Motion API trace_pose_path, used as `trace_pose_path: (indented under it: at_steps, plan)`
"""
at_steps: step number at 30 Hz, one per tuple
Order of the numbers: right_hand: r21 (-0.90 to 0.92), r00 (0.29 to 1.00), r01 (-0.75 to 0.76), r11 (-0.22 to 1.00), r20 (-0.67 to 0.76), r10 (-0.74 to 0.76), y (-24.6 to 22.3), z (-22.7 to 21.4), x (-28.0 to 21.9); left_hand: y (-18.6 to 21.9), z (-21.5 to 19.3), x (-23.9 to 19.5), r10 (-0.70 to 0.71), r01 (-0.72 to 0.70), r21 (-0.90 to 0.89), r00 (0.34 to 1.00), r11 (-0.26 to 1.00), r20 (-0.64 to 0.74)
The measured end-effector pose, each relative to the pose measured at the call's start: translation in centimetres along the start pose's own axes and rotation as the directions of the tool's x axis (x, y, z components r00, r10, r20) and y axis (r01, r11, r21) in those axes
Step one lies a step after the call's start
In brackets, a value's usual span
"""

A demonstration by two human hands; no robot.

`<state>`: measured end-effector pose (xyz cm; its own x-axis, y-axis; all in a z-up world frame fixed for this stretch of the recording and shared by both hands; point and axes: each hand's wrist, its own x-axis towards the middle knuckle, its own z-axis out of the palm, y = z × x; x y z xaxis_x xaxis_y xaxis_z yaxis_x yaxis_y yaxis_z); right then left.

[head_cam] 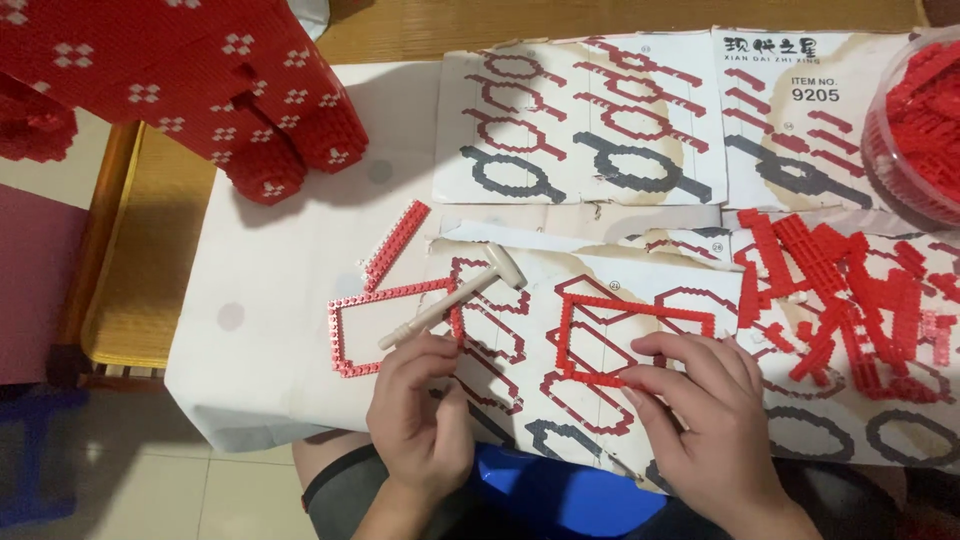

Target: The person assembles small red plastic bricks into rectangular frames by following a printed instruction sheet. They use a white plastic hammer to tap the pieces together and occasionally pick up and examine the frames.

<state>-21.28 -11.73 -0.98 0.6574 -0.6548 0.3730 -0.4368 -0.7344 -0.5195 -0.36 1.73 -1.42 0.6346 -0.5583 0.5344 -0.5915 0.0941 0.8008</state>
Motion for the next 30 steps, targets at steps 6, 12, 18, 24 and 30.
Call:
trace_pose_path:
  at_steps: [6, 12, 18, 24, 30]
  plan:
    - [-0.019, 1.000, -0.004, 1.000, 0.015, 0.004, 0.2, 0.0, 0.0, -0.4, 0.2, -0.3, -0.085, 0.067, -0.198, 0.993, 0.978, -0.085]
    - [-0.013, 1.000, -0.011, 1.000, 0.013, 0.011, -0.1, 0.0, 0.1, -0.9, 0.2, -0.6, -0.061, 0.035, -0.237, 0.993, 0.971, -0.102]
    - [0.025, 0.998, -0.059, 0.998, 0.032, 0.058, 0.1, -0.2, 0.0, -1.2, 0.3, -0.8, -0.090, 0.062, -0.254, 0.991, 0.965, -0.101]
    - [0.019, 0.996, -0.085, 0.996, 0.040, 0.084, 0.2, -0.4, -0.2, -0.4, 0.3, -0.4, -0.116, 0.079, -0.263, 0.985, 0.961, -0.128]
    - [-0.069, 0.999, 0.045, 0.997, 0.008, -0.044, 1.0, 0.3, -0.6, -0.7, 0.2, -0.6, -0.160, 0.112, -0.327, 0.979, 0.939, -0.124]
